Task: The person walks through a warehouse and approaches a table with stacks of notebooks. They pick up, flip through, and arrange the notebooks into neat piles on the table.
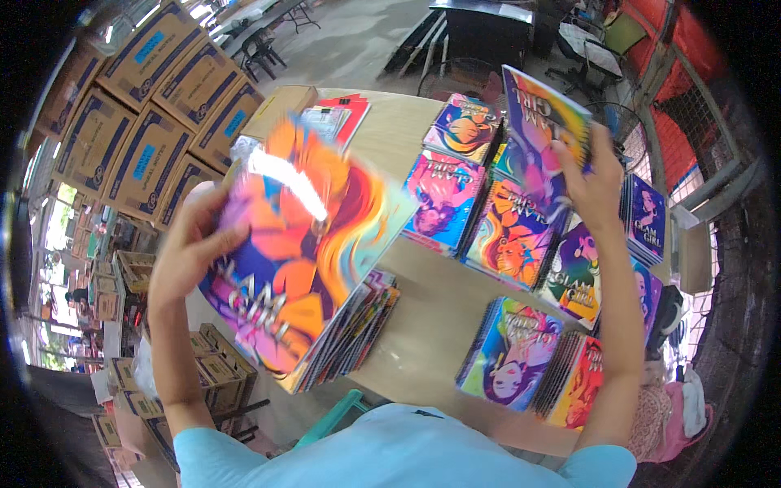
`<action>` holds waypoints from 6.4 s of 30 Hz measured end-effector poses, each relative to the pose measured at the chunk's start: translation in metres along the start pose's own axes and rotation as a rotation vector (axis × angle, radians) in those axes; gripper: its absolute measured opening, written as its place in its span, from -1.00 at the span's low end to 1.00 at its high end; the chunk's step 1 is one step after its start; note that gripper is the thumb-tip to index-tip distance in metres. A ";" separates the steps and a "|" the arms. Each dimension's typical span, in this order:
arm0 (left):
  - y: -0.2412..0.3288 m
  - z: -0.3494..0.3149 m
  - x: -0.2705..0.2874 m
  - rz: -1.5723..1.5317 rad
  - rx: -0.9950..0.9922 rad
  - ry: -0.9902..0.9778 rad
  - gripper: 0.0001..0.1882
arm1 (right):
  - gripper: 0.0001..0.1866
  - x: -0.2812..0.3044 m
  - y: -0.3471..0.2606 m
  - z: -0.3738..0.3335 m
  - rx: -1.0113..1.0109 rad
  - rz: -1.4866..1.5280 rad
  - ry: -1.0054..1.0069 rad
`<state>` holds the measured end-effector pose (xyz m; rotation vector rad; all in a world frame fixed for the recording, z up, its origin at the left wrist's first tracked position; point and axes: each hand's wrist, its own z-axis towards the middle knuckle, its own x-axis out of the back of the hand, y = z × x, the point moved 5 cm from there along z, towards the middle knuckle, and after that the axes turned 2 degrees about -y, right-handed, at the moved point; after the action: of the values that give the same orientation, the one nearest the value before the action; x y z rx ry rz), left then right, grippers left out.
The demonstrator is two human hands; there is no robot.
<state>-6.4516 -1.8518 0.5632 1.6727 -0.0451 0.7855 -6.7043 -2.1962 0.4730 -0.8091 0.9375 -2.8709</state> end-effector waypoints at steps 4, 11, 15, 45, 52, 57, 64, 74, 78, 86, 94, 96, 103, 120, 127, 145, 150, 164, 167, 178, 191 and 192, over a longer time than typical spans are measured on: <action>-0.117 -0.066 0.007 0.089 0.200 -0.031 -0.40 | -0.66 -0.017 -0.117 -0.057 -0.416 0.622 0.317; -0.179 -0.083 0.000 -0.507 0.442 -0.230 -0.23 | -0.42 -0.195 -0.225 -0.200 -0.666 0.485 -0.003; -0.173 -0.097 0.012 -0.276 0.434 -0.036 -0.22 | -0.32 -0.179 -0.242 -0.207 -0.553 0.516 0.170; 0.077 0.041 -0.306 0.108 -0.249 0.098 -0.48 | -0.68 -0.012 0.229 -0.026 0.623 -0.837 -0.705; -0.012 -0.087 -0.029 0.015 0.161 0.219 -0.52 | -0.83 0.100 0.049 -0.030 0.040 -0.436 -0.453; -0.161 -0.111 0.017 0.270 0.275 0.156 -0.55 | -0.57 0.036 -0.090 -0.101 -0.357 0.620 0.195; -0.213 -0.151 0.005 -0.389 0.039 0.182 -0.22 | -0.47 -0.183 -0.218 -0.208 -0.769 0.859 0.086; -0.146 -0.192 0.016 -0.054 -0.095 0.747 -0.30 | -0.09 -0.064 -0.292 -0.177 -0.524 1.012 0.364; 0.011 -0.223 -0.052 -0.124 -0.846 0.988 -0.44 | -0.03 0.065 -0.358 -0.144 -0.063 1.301 0.246; 0.033 -0.047 -0.357 0.044 -0.607 -0.008 -0.49 | -0.05 0.130 -0.297 -0.166 0.048 1.141 0.101; 0.062 0.087 -0.560 0.486 -0.471 -0.055 -0.57 | -0.55 0.213 0.140 -0.139 -0.594 -0.599 -0.367; 0.066 0.109 -0.598 0.661 -0.456 -0.024 -0.54 | -0.53 0.194 0.224 -0.128 -0.457 -0.732 -0.554; 0.054 0.132 -0.586 0.156 -0.252 -0.013 -0.64 | -0.55 0.130 0.312 -0.081 0.239 -0.962 -0.943; -0.121 -0.131 0.019 -0.020 0.258 0.291 -0.50 | -0.47 0.061 -0.107 -0.079 -0.459 0.644 0.232; -0.196 -0.127 0.002 -0.476 0.150 -0.101 -0.31 | -0.27 -0.173 -0.248 -0.195 -0.486 0.335 0.064; -0.018 -0.094 -0.384 0.431 -0.930 -0.284 -0.54 | -0.51 0.215 0.008 -0.364 -1.091 -0.878 -0.236; -0.024 -0.052 -0.475 0.827 -1.138 -0.332 -0.46 | -0.36 0.216 0.039 -0.388 -1.073 -0.806 -0.257; -0.028 -0.052 -0.477 0.874 -1.006 -0.498 -0.50 | -0.35 0.222 0.070 -0.400 -1.181 -0.665 -0.388; -0.022 -0.049 -0.475 0.954 -1.006 -0.622 -0.62 | -0.40 0.221 0.064 -0.391 -1.014 -0.645 -0.242; 0.076 -0.133 -0.117 0.273 -0.253 0.345 -0.59 | -0.49 0.199 -0.142 -0.242 -0.377 0.232 0.192; -0.156 -0.113 0.020 -0.609 0.228 -0.319 -0.04 | -0.35 -0.154 -0.303 -0.200 -0.345 0.133 -0.080; -0.164 -0.115 0.023 -0.542 0.285 -0.301 -0.02 | -0.36 -0.158 -0.306 -0.203 -0.261 -0.048 -0.097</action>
<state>-6.4159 -1.6965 0.4396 1.9380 0.3125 0.1318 -6.6219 -1.8072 0.4289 -0.9921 1.3155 -2.7538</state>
